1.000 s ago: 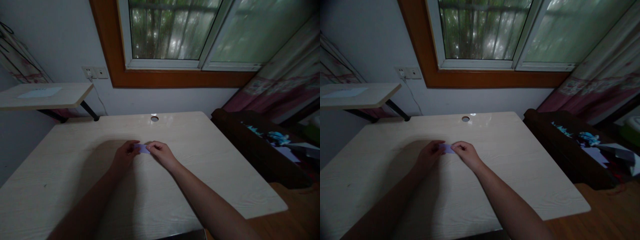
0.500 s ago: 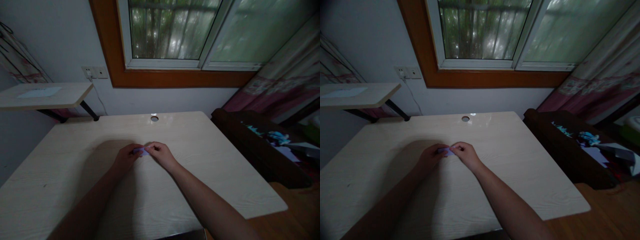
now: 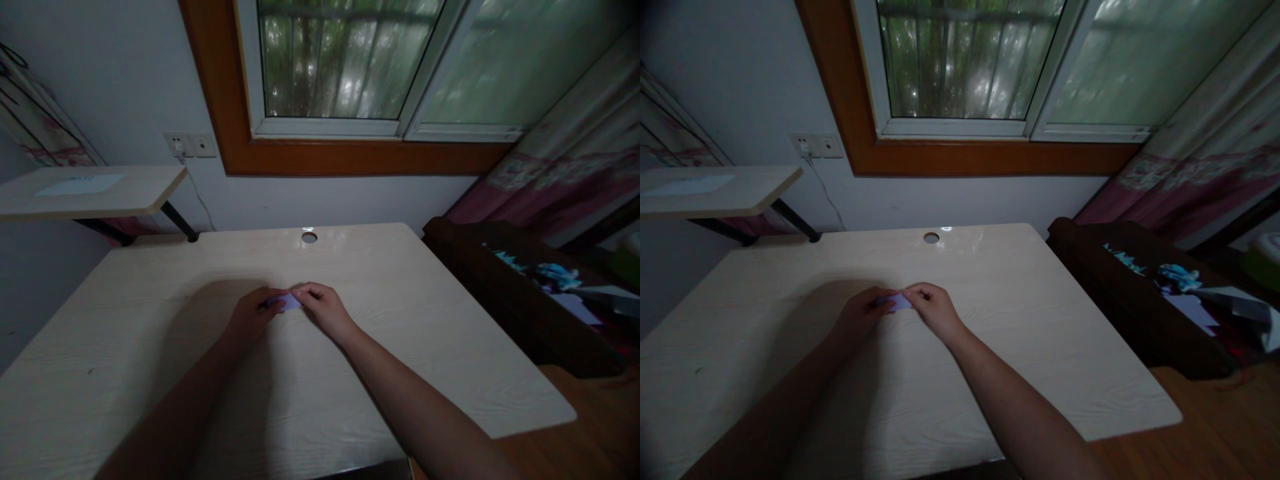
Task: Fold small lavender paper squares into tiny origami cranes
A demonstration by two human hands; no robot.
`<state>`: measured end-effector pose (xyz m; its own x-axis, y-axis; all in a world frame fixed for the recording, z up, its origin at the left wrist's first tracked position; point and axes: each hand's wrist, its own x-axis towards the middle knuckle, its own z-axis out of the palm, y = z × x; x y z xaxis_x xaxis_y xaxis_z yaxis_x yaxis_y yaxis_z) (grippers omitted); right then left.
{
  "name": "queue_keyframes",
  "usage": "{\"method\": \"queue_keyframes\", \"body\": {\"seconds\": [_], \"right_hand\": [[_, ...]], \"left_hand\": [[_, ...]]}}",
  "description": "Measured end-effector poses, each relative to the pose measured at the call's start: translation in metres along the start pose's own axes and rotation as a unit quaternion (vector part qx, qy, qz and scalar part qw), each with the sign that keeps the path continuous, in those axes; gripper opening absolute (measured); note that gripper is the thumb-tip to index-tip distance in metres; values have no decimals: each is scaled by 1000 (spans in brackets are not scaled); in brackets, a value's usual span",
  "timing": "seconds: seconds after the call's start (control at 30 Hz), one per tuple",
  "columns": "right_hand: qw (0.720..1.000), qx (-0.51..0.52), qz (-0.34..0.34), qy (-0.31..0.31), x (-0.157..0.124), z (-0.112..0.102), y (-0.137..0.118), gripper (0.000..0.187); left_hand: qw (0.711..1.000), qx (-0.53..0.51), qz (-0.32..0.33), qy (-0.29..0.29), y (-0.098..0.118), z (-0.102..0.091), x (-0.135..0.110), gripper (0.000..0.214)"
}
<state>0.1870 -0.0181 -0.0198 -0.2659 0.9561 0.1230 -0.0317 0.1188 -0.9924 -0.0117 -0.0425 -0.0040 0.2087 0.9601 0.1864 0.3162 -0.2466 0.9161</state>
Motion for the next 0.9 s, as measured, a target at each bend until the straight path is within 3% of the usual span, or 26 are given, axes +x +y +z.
{"method": "queue_keyframes", "body": {"seconds": [0.33, 0.9], "right_hand": [[1000, 10, -5, 0, 1, 0, -7, 32], [1000, -3, -11, -4, 0, 0, -3, 29]], "left_hand": [[999, -12, -21, 40, -3, 0, 2, 27], [999, 10, -24, 23, -4, -1, 2, 29]]}}
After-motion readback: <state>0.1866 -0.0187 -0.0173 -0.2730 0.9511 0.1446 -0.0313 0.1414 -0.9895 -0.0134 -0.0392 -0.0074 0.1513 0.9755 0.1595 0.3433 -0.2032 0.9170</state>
